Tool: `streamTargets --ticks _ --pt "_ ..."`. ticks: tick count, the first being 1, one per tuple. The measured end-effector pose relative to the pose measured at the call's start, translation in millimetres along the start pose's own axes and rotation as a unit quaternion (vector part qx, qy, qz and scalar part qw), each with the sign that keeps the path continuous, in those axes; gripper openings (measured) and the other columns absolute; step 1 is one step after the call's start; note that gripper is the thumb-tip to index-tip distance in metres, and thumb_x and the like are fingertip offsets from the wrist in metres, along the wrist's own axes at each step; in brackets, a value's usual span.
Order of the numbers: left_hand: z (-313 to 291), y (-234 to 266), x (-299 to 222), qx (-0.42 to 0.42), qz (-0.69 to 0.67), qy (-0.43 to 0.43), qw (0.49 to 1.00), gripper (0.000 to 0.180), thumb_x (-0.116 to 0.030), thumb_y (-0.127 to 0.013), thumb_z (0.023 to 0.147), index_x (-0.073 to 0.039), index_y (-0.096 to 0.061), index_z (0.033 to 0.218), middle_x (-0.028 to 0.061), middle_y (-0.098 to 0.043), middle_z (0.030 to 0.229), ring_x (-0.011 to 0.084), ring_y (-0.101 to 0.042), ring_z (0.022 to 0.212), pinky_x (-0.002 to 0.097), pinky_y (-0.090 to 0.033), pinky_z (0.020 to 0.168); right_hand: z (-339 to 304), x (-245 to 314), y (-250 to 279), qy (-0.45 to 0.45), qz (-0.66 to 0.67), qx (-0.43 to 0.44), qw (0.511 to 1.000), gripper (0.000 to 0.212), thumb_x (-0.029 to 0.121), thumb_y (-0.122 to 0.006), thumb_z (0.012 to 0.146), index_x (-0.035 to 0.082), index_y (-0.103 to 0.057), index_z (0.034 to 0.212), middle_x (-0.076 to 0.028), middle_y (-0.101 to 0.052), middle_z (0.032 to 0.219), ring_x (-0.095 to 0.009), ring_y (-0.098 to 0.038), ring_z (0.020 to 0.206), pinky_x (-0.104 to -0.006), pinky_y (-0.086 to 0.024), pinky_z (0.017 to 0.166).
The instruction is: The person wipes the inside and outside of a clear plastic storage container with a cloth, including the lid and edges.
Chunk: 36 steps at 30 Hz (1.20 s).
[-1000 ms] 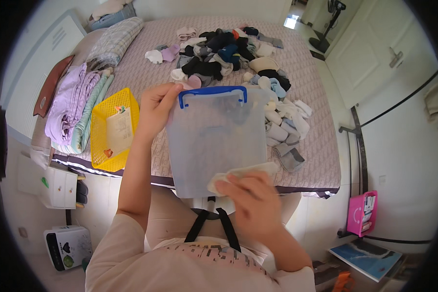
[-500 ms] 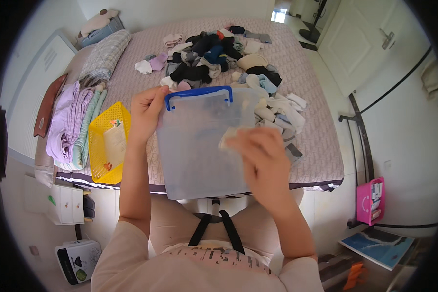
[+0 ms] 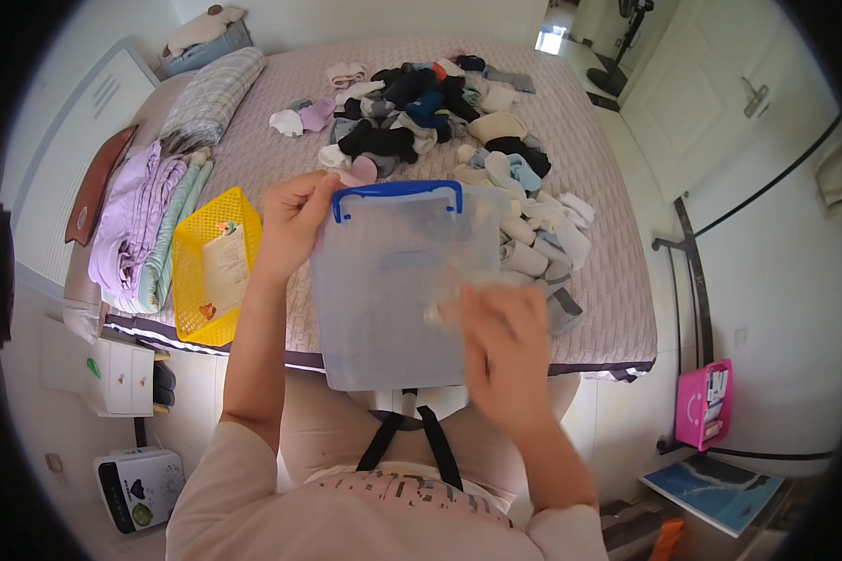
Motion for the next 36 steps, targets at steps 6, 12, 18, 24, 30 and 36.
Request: streamTargets --ticks 6,12,18,24,30,36 --pt "-3 2 8 0.011 -0.02 0.006 1.0 0.026 -0.02 -0.06 0.101 -0.002 -0.066 0.083 -0.0068 -0.052 0.06 0.0005 -0.042 0.048 0.0213 -0.027 0.044 -52 20 16 -0.028 0.042 0.015 0.999 0.042 -0.012 -0.065 0.066 0.011 -0.076 0.099 -0.005 -0.065 0.097 -0.024 -0.056 0.084 -0.0363 -0.047 0.076" --pt "-9 6 -1 0.041 -0.001 -0.001 0.999 0.025 -0.018 -0.059 0.102 -0.001 -0.066 0.085 -0.0074 -0.052 0.063 -0.0006 -0.042 0.053 0.0205 -0.029 0.048 23 -43 3 -0.1 0.107 -0.054 0.988 0.025 -0.009 -0.064 0.081 0.006 -0.075 0.098 -0.009 -0.07 0.091 -0.022 -0.06 0.082 -0.0298 -0.047 0.073" --pt "-13 23 13 -0.011 -0.031 -0.005 0.999 0.024 -0.016 -0.056 0.103 0.0 -0.067 0.089 -0.0041 -0.059 0.074 0.0022 -0.049 0.068 0.0202 -0.037 0.06 -3 -28 2 -0.065 0.118 -0.064 0.989 0.027 -0.009 -0.065 0.082 0.007 -0.076 0.1 -0.008 -0.071 0.092 -0.02 -0.062 0.08 -0.0282 -0.05 0.072" --pt "-26 53 23 -0.012 0.036 0.028 0.999 0.032 -0.019 -0.05 0.105 0.004 -0.067 0.09 -0.0006 -0.063 0.079 0.0056 -0.053 0.073 0.0218 -0.042 0.066 -75 -3 2 -0.073 0.244 0.0 0.967 0.033 -0.014 -0.07 0.074 0.006 -0.077 0.099 -0.009 -0.069 0.089 -0.02 -0.063 0.079 -0.0287 -0.049 0.07" --pt "-26 75 -28 -0.03 0.106 -0.032 0.993 0.031 -0.024 -0.051 0.103 0.002 -0.067 0.103 0.0063 -0.068 0.093 0.0157 -0.06 0.086 0.0289 -0.044 0.08 -73 -40 -5 -0.206 0.356 -0.088 0.907 0.025 -0.012 -0.07 0.079 0.002 -0.075 0.1 -0.009 -0.069 0.092 -0.021 -0.065 0.088 -0.0284 -0.05 0.076" --pt "-20 -8 -135 0.055 0.4 -0.222 0.888 0.032 -0.025 -0.063 0.094 -0.003 -0.064 0.117 0.011 -0.069 0.102 0.027 -0.065 0.094 0.0389 -0.045 0.085 -43 3 -56 -0.079 0.364 -0.004 0.928 0.029 -0.008 -0.074 0.079 0.007 -0.076 0.103 -0.007 -0.068 0.093 -0.02 -0.064 0.092 -0.0287 -0.05 0.08"
Point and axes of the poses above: each hand's wrist, its own z-axis towards the middle knuckle, its own y-axis out of the back of the hand, x = y × z, the point moved 10 cm from there along z, towards the middle knuckle
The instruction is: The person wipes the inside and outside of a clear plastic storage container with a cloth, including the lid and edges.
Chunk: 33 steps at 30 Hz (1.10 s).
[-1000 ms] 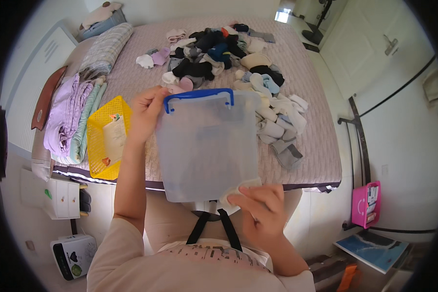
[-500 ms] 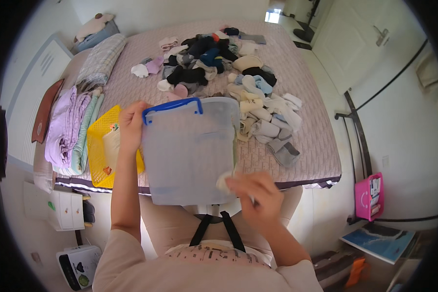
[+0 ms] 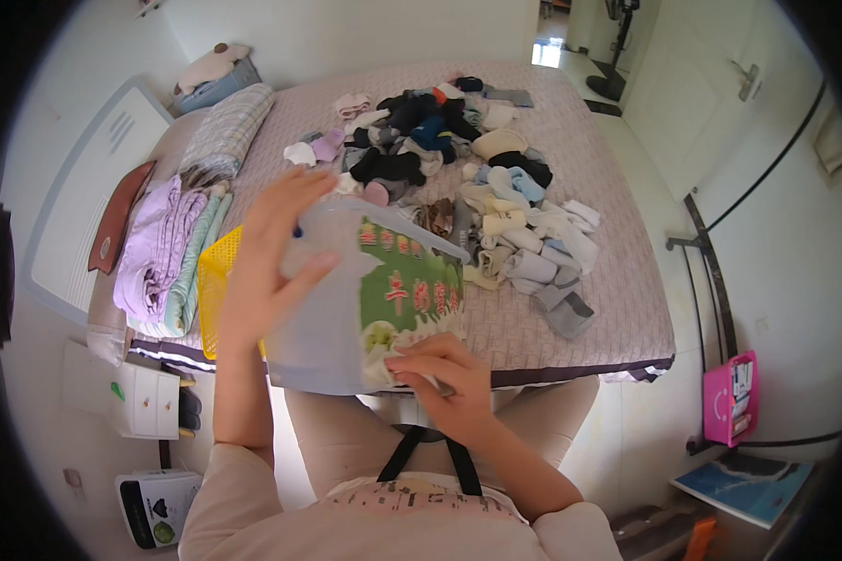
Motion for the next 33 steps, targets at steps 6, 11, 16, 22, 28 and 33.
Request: streamTargets --ticks 6,11,16,22,28,33 --pt "-21 -14 51 0.06 -0.158 0.286 0.943 0.016 -0.014 -0.069 0.092 -0.003 -0.063 0.101 0.0077 -0.067 0.084 0.0132 -0.061 0.071 0.0288 -0.046 0.066 -10 11 5 -0.009 -0.013 -0.046 0.999 0.025 -0.007 -0.073 0.08 0.004 -0.075 0.103 -0.008 -0.069 0.094 -0.018 -0.065 0.086 -0.0292 -0.051 0.076" --pt "-27 13 29 -0.118 -0.333 0.232 0.907 0.013 -0.001 -0.067 0.092 -0.004 -0.058 0.101 0.002 -0.065 0.087 0.0076 -0.057 0.074 0.0211 -0.044 0.066 14 59 45 0.04 -0.152 -0.13 0.979 0.021 -0.008 -0.07 0.082 0.001 -0.074 0.101 -0.01 -0.069 0.093 -0.019 -0.064 0.082 -0.029 -0.05 0.074" --pt "-94 -111 59 -0.04 -0.501 0.263 0.824 0.01 -0.002 -0.057 0.097 -0.006 -0.057 0.107 -0.0003 -0.062 0.088 0.0057 -0.054 0.076 0.0197 -0.043 0.071 12 29 19 0.027 -0.255 -0.073 0.964 0.024 -0.004 -0.074 0.08 0.007 -0.074 0.102 -0.009 -0.069 0.092 -0.024 -0.062 0.081 -0.0328 -0.05 0.074" --pt "-160 -166 96 -0.076 -0.486 0.325 0.808 0.019 -0.011 -0.051 0.101 0.001 -0.063 0.11 0.0018 -0.064 0.088 0.0075 -0.056 0.081 0.0228 -0.045 0.074 -3 -1 -17 0.064 -0.362 0.004 0.93 0.033 -0.001 -0.078 0.074 0.01 -0.074 0.104 -0.006 -0.065 0.104 -0.026 -0.058 0.088 -0.0369 -0.051 0.074" --pt "-178 -192 108 -0.013 -0.44 0.357 0.824 0.045 -0.033 -0.045 0.105 0.004 -0.068 0.098 0.0044 -0.064 0.075 0.0107 -0.055 0.069 0.0271 -0.045 0.061 34 -15 -66 0.108 -0.371 0.069 0.92 0.036 -0.003 -0.069 0.072 0.006 -0.07 0.107 -0.008 -0.062 0.106 -0.029 -0.058 0.095 -0.0395 -0.051 0.079" --pt "-165 -192 87 -0.014 -0.433 0.293 0.852 0.067 -0.047 -0.027 0.108 0.002 -0.063 0.077 0.0035 -0.055 0.062 0.0138 -0.049 0.06 0.0315 -0.041 0.057 42 -27 -83 0.101 -0.369 0.086 0.92 0.036 -0.001 -0.068 0.072 0.009 -0.072 0.107 -0.006 -0.064 0.098 -0.029 -0.057 0.097 -0.0395 -0.049 0.081"
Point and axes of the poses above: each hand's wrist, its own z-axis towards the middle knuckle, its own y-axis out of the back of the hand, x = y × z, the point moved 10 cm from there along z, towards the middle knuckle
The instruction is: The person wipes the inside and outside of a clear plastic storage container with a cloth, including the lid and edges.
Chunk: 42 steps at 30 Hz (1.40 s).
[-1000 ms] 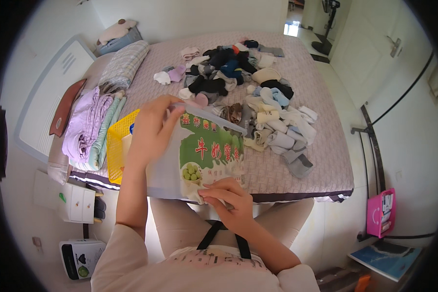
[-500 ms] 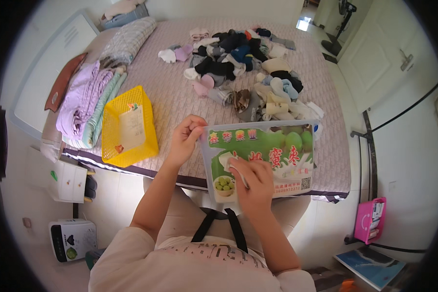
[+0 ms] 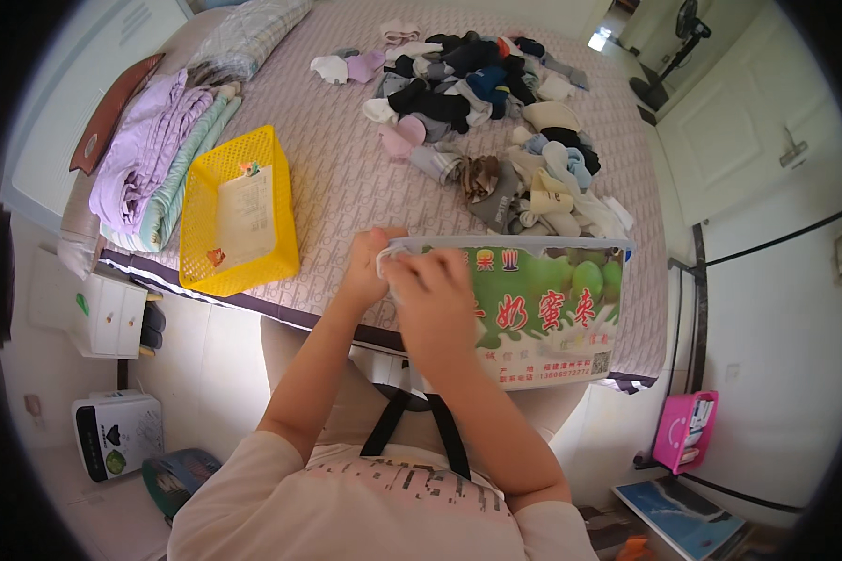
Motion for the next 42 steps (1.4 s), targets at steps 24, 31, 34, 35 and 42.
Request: streamTargets --ticks 24,31,34,35,42 --pt "-27 112 13 -0.304 -0.071 0.157 0.937 0.064 -0.048 -0.044 0.104 -0.001 -0.063 0.064 -0.0006 -0.051 0.056 0.009 -0.041 0.05 0.0273 -0.032 0.047 12 39 -32 0.008 0.105 0.002 0.994 0.035 -0.001 -0.063 0.075 0.003 -0.067 0.109 -0.011 -0.062 0.103 -0.03 -0.058 0.097 -0.0376 -0.051 0.084" --pt "-30 117 46 -0.305 -0.11 0.199 0.925 0.059 -0.045 -0.044 0.104 -0.003 -0.06 0.066 -0.0001 -0.054 0.06 0.0096 -0.045 0.053 0.0281 -0.035 0.049 -17 -89 73 -0.197 -0.04 -0.076 0.977 0.028 -0.003 -0.069 0.076 0.009 -0.071 0.102 -0.011 -0.063 0.092 -0.032 -0.062 0.087 -0.0397 -0.052 0.079" --pt "-32 126 66 -0.338 -0.149 0.202 0.907 0.057 -0.044 -0.045 0.104 -0.004 -0.058 0.066 0.0 -0.054 0.062 0.0098 -0.046 0.055 0.0275 -0.035 0.05 -34 -135 107 -0.243 -0.116 -0.08 0.96 0.021 0.0 -0.072 0.079 0.007 -0.072 0.099 -0.011 -0.065 0.089 -0.03 -0.063 0.082 -0.0365 -0.051 0.078" --pt "-34 130 75 -0.354 -0.177 0.207 0.895 0.056 -0.044 -0.045 0.104 -0.004 -0.057 0.067 0.0002 -0.054 0.063 0.0099 -0.046 0.056 0.0273 -0.035 0.05 -42 -147 108 -0.263 -0.14 -0.068 0.952 0.019 0.001 -0.073 0.08 0.006 -0.073 0.099 -0.011 -0.066 0.089 -0.029 -0.064 0.082 -0.0351 -0.051 0.079" --pt "-38 128 71 -0.342 -0.159 0.212 0.902 0.056 -0.044 -0.045 0.104 0.0 -0.062 0.072 0.0015 -0.056 0.065 0.0107 -0.047 0.058 0.0272 -0.038 0.054 -59 -169 105 -0.28 0.119 -0.196 0.932 0.016 0.003 -0.072 0.087 0.001 -0.072 0.102 -0.01 -0.07 0.103 -0.017 -0.063 0.097 -0.0299 -0.048 0.087"
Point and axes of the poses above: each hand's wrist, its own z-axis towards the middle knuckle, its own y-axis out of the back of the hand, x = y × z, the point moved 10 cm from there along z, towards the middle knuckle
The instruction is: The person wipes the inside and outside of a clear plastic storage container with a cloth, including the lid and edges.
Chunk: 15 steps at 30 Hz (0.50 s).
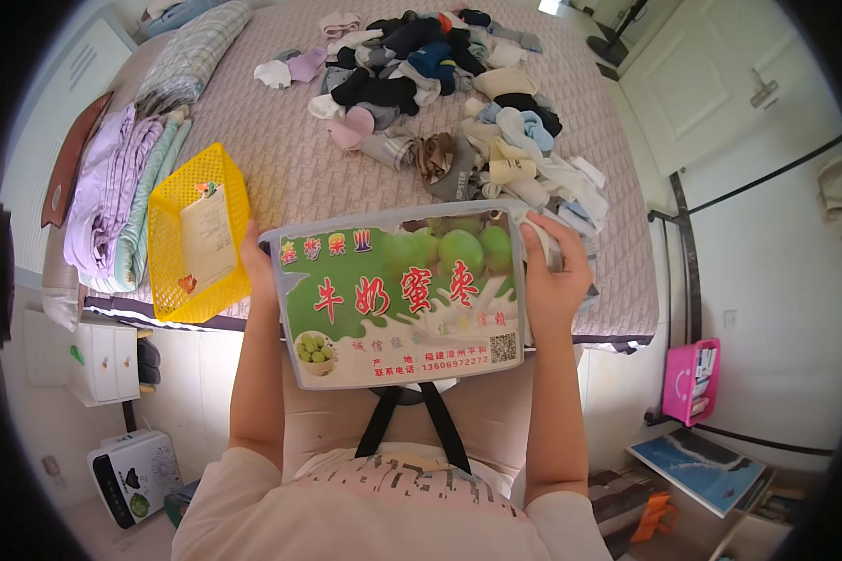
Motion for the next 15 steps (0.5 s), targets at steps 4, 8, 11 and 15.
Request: streamTargets --ticks 4,8,11,15 --pt "4 4 4 -0.008 0.006 -0.015 1.0 0.06 -0.045 -0.04 0.105 0.001 -0.064 0.073 0.0012 -0.055 0.062 0.0119 -0.047 0.056 0.0278 -0.038 0.054 -3 28 -13 0.08 -0.018 0.05 0.995 0.017 -0.001 -0.072 0.085 0.002 -0.073 0.101 -0.011 -0.07 0.102 -0.021 -0.065 0.097 -0.0302 -0.048 0.089" --pt "-13 -10 -18 0.033 0.096 -0.081 0.991 0.064 -0.045 -0.035 0.105 0.004 -0.067 0.079 0.0024 -0.056 0.063 0.0134 -0.048 0.056 0.0288 -0.039 0.055 -21 36 2 0.076 -0.063 0.106 0.989 0.022 -0.007 -0.072 0.081 0.003 -0.073 0.101 -0.011 -0.069 0.099 -0.022 -0.066 0.092 -0.0297 -0.05 0.083" --pt "-11 -7 -18 0.031 0.137 -0.081 0.987 0.066 -0.045 -0.034 0.106 0.005 -0.068 0.08 0.0046 -0.056 0.06 0.0167 -0.049 0.056 0.0326 -0.041 0.057 -38 40 10 0.055 -0.075 0.151 0.984 0.027 -0.009 -0.073 0.077 0.004 -0.074 0.1 -0.011 -0.069 0.095 -0.021 -0.065 0.087 -0.029 -0.05 0.079" --pt "-17 -26 -38 0.029 0.28 -0.191 0.94 0.068 -0.046 -0.031 0.107 0.002 -0.07 0.077 0.0063 -0.055 0.058 0.0222 -0.048 0.056 0.0384 -0.041 0.06 -43 83 -4 0.077 -0.054 0.224 0.97 0.032 -0.01 -0.072 0.074 0.008 -0.075 0.101 -0.01 -0.068 0.095 -0.024 -0.064 0.083 -0.0333 -0.051 0.077"
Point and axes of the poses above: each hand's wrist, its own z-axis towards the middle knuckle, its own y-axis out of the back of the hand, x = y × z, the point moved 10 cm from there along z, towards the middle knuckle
